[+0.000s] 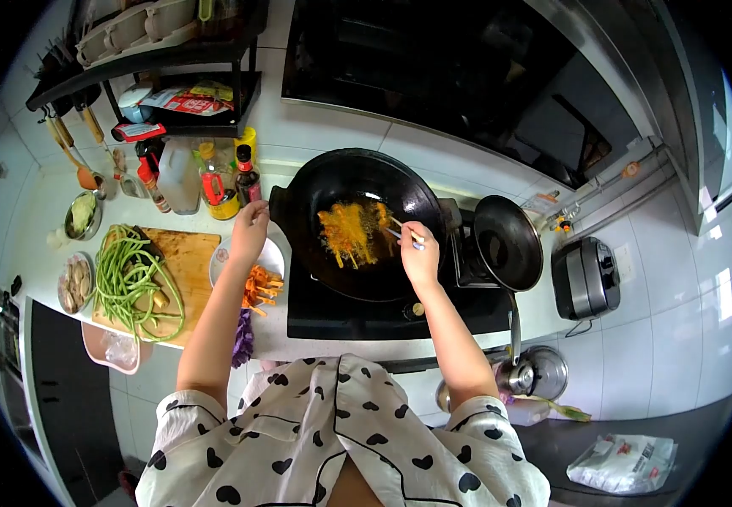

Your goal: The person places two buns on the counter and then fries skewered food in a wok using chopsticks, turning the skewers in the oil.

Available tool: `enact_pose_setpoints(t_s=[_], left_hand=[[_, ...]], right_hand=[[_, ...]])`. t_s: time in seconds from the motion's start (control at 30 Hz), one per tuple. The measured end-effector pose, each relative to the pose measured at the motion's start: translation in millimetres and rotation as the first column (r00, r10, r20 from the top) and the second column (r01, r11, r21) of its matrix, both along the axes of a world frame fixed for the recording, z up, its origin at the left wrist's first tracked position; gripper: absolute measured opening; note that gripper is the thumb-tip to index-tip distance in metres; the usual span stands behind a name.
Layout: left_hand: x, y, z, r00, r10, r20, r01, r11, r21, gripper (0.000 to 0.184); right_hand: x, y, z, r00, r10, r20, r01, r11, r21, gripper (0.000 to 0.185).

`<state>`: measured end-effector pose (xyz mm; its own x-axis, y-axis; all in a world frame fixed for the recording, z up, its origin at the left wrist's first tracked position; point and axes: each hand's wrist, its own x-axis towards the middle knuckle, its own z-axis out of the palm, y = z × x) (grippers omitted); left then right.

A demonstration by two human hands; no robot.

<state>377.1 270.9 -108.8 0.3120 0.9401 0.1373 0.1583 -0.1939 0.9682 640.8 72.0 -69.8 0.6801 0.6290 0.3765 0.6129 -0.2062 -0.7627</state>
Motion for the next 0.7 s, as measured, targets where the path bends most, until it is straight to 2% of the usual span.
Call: enact_pose_setpoints(t_s=[0.1, 0.13, 0.2, 0.23, 0.3, 0.43, 0.53, 0.57, 0.67, 0.7], left_hand=[[1.8, 0.2, -2.9, 1.000, 0.009, -0.002, -0.009, 1.000, 0.001, 0.025], [2.2, 0.2, -2.2, 1.000, 0.013, -0.010, -0.013, 1.000, -0.001, 0.025], [1.7, -1.9, 1.7, 1.000, 0.002, 0.003, -0.002, 1.000, -0.020, 0.025], [1.7, -2.6, 4.4, 1.000, 0.000, 0.010, 0.000, 1.000, -0.028, 0.025], [0.9, -2.5, 5.9, 1.000, -0.001, 0.027, 0.002, 1.000, -0.025, 0.025], [-0.4, -6.2, 11.3, 0.999, 0.012, 0.048, -0.010, 0.999, -0.037, 0.025], [-2.4, -1.1, 2.7, 0.999, 0.012, 0.048, -0.011, 1.000, -0.027, 0.026], [-2.6, -0.6, -0.4, 0.999, 0.018, 0.038, -0.017, 0.999, -0.031, 0.026], [-3.1, -3.8, 3.4, 1.000, 0.019, 0.016, -0.018, 0.999, -0.043, 0.027], [-3.2, -3.8, 4.4, 1.000, 0.010, 0.015, -0.009, 0.999, -0.046, 0.027]], right_hand=[[-15.0, 3.9, 11.5, 0.996, 0.082, -0.025, -0.080, 0.995, 0.056, 0.009], [-28.1, 4.0, 25.8, 0.975, 0.147, -0.169, -0.137, 0.988, 0.069, 0.010], [-34.1, 5.4, 23.7, 0.957, 0.189, -0.218, -0.191, 0.982, 0.014, 0.011], [-33.0, 5.1, 16.2, 0.962, 0.216, -0.167, -0.220, 0.976, -0.006, 0.012], [-32.4, 5.4, 4.3, 0.956, 0.226, -0.186, -0.233, 0.972, -0.015, 0.013], [-22.2, 4.3, -7.1, 0.990, 0.139, -0.024, -0.140, 0.990, -0.024, 0.013], [-22.2, 1.5, 7.3, 0.987, 0.092, -0.129, -0.091, 0.996, 0.012, 0.010], [-25.2, 0.7, 13.5, 0.976, 0.118, -0.184, -0.105, 0.991, 0.078, 0.009], [-29.0, 0.3, 24.5, 0.982, 0.116, -0.146, -0.109, 0.993, 0.053, 0.009], [-28.7, 1.3, 21.2, 0.975, 0.130, -0.182, -0.125, 0.991, 0.039, 0.010]])
